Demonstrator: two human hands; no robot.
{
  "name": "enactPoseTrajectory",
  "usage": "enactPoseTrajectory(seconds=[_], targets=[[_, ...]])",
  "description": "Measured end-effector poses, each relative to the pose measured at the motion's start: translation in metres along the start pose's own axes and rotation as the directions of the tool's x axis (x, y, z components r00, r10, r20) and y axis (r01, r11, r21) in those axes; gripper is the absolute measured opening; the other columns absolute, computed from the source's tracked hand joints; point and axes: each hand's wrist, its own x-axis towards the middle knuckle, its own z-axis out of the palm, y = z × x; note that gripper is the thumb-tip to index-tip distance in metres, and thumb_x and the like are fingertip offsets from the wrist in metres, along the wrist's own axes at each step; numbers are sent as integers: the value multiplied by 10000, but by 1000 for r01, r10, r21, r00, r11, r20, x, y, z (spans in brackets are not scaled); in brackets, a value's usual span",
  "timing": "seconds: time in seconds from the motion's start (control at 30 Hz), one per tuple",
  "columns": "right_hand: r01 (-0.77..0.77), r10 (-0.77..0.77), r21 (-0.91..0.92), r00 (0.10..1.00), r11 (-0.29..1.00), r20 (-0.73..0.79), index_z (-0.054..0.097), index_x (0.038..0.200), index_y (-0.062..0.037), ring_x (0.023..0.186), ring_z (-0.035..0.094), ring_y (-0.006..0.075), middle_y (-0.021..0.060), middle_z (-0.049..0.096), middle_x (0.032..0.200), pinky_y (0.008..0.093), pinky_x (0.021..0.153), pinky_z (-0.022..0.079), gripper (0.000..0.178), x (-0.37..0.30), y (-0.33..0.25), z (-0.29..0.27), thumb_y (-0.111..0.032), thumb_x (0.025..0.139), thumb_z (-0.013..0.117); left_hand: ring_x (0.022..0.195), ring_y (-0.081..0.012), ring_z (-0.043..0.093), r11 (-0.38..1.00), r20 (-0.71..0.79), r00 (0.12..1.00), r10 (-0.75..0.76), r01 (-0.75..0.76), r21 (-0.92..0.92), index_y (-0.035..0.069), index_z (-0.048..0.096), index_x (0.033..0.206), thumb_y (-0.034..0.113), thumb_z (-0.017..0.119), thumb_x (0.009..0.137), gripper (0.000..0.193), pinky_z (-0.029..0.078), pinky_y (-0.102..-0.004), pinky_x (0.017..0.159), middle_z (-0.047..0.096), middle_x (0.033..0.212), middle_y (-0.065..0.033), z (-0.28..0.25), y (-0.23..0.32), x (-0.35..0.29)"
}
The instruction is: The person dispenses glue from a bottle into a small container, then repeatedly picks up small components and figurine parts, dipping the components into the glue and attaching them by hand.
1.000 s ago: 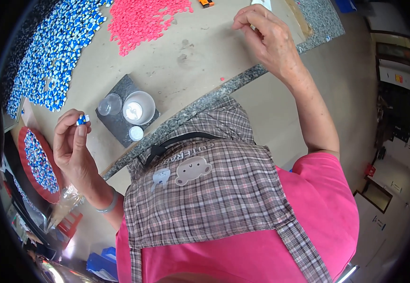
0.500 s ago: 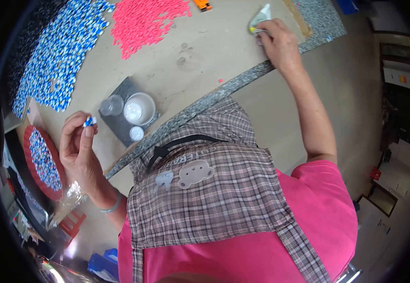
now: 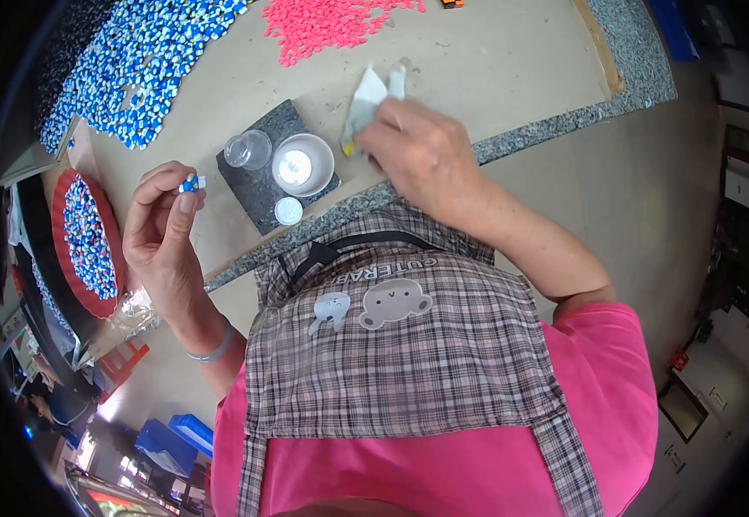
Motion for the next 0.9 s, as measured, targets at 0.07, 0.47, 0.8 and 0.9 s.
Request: enactPoseTrajectory(seconds=[0.07, 0.47, 0.8, 0.9], targets=[[76, -83, -78, 993, 994, -86, 666, 856, -31, 818, 594, 250, 81, 605, 895, 325, 679, 465, 163, 19, 6, 4, 13, 701, 688, 901, -143, 611, 1000, -1, 1000, -14, 14, 5, -55, 619, 1001, -95, 638, 821, 186, 510, -235, 787, 579, 1054, -116, -2, -3, -1], [254, -256, -51, 966, 966, -31, 651, 869, -41, 961, 597, 217, 45, 651, 965, 352, 795, 434, 204, -8, 5, -2, -34, 666, 677, 898, -135, 608, 1000, -5, 1000, -25, 25, -13, -56, 625, 997, -100, 633, 822, 181, 502, -233, 792, 586, 1037, -106, -2, -2, -2], [291, -290, 5, 955, 957, -61, 629, 848, -19, 873, 587, 229, 58, 622, 893, 352, 765, 440, 219, -8, 1, 4, 0, 634, 671, 899, -142, 609, 1000, 5, 1000, -17, 17, -26, -55, 624, 995, -93, 635, 825, 174, 500, -236, 793, 586, 1032, -103, -5, -2, -1], [293, -295, -38, 955, 955, -27, 623, 843, -13, 849, 583, 243, 61, 607, 856, 352, 746, 450, 213, -11, 7, -10, 13, 636, 662, 899, -142, 609, 1000, -6, 1000, -18, 18, -15, -55, 624, 992, -93, 634, 826, 170, 501, -237, 793, 586, 1034, -102, -6, -4, -1]])
